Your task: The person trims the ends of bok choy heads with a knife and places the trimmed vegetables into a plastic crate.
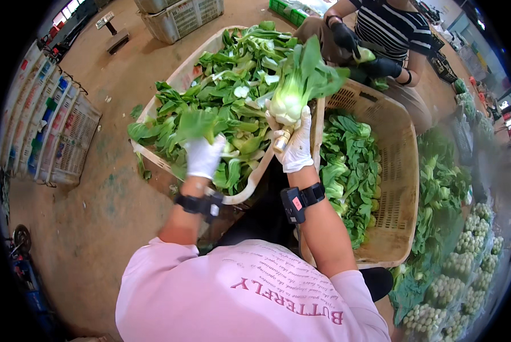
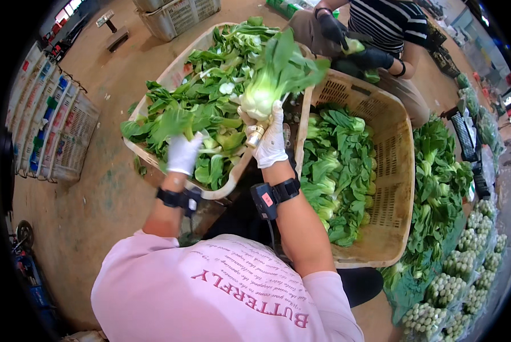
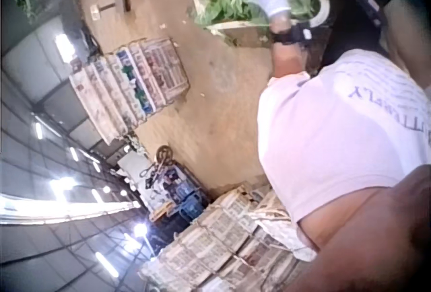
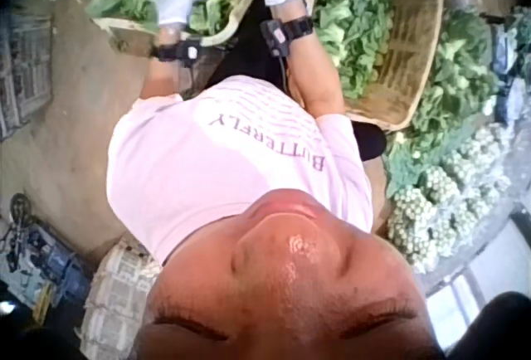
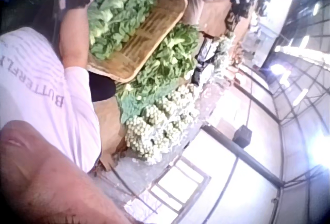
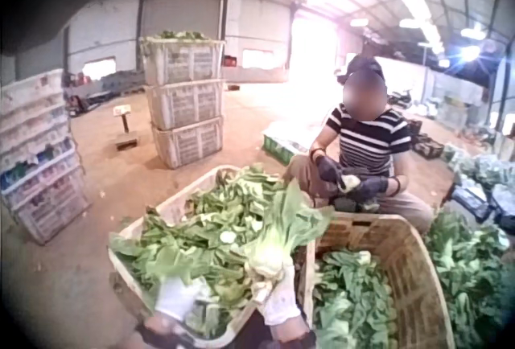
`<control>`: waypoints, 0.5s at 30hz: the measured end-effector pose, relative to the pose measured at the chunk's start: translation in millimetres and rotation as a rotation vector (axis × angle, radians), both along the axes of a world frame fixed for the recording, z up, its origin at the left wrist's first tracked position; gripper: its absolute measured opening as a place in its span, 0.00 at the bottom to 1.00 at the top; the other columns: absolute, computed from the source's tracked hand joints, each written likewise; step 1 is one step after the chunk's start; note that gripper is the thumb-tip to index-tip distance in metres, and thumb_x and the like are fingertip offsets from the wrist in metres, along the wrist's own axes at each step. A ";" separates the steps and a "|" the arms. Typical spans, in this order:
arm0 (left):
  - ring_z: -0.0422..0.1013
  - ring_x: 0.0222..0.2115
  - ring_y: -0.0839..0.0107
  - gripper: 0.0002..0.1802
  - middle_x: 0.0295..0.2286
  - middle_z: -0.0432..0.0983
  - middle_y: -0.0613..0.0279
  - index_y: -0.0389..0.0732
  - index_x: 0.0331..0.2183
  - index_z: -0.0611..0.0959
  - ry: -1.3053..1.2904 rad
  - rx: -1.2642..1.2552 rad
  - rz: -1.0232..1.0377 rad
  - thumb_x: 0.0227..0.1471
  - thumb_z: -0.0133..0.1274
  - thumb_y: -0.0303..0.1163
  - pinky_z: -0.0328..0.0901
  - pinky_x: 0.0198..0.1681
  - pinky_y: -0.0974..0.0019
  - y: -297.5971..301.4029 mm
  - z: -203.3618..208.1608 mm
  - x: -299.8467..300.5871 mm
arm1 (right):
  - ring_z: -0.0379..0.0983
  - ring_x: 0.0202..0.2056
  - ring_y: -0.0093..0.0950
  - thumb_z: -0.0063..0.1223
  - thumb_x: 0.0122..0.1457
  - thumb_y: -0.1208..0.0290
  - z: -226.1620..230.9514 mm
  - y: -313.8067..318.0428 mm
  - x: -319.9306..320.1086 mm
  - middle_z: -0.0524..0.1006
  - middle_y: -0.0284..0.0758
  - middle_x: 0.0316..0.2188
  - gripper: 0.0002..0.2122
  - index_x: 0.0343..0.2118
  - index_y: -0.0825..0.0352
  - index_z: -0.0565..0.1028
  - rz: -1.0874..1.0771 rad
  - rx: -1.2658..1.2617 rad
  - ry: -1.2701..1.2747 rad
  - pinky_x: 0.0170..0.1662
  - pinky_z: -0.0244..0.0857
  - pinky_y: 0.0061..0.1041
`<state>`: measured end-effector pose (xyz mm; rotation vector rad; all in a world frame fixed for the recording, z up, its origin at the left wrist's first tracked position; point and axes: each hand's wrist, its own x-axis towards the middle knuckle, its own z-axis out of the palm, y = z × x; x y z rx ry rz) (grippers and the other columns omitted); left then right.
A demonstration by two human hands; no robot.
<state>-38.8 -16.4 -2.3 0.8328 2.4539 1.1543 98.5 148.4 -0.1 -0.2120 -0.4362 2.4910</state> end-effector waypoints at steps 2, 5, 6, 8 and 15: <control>0.64 0.44 0.46 0.44 0.46 0.63 0.35 0.30 0.54 0.60 0.435 0.052 0.069 0.40 0.62 0.39 0.61 0.50 0.57 -15.8 6.5 -27.1 | 0.75 0.37 0.26 0.53 0.55 0.52 -3.2 -4.8 -1.0 0.73 0.38 0.43 0.26 0.52 0.62 0.64 -0.086 0.151 -0.152 0.22 0.66 0.14; 0.61 0.51 0.51 0.51 0.51 0.59 0.38 0.29 0.59 0.52 0.424 0.201 0.074 0.41 0.63 0.39 0.57 0.54 0.59 -28.2 21.7 -29.0 | 0.73 0.37 0.23 0.59 0.53 0.61 3.2 -23.7 -10.2 0.73 0.34 0.41 0.28 0.53 0.64 0.61 -0.253 0.607 -0.552 0.31 0.67 0.16; 0.60 0.53 0.54 0.52 0.54 0.57 0.40 0.29 0.59 0.50 0.323 0.275 -0.005 0.42 0.63 0.38 0.56 0.56 0.60 -21.3 23.5 -19.4 | 0.71 0.41 0.24 0.61 0.52 0.66 -0.6 -29.6 -17.7 0.73 0.34 0.43 0.30 0.55 0.67 0.60 -0.420 0.892 -0.475 0.42 0.66 0.21; 0.56 0.56 0.62 0.51 0.56 0.56 0.49 0.32 0.60 0.50 -0.300 0.696 -0.235 0.43 0.63 0.35 0.56 0.55 0.65 -5.4 27.4 16.5 | 0.70 0.44 0.24 0.66 0.46 0.69 2.1 -41.1 -15.0 0.72 0.38 0.46 0.34 0.55 0.71 0.61 -0.221 1.134 -0.486 0.48 0.63 0.23; 0.71 0.41 0.68 0.21 0.43 0.72 0.62 0.43 0.47 0.69 -1.007 1.080 0.103 0.52 0.56 0.33 0.69 0.42 0.61 6.2 -18.1 27.1 | 0.74 0.28 0.21 0.62 0.49 0.72 -1.0 -53.8 -7.1 0.78 0.34 0.28 0.12 0.36 0.68 0.74 -0.499 1.363 -0.701 0.34 0.68 0.20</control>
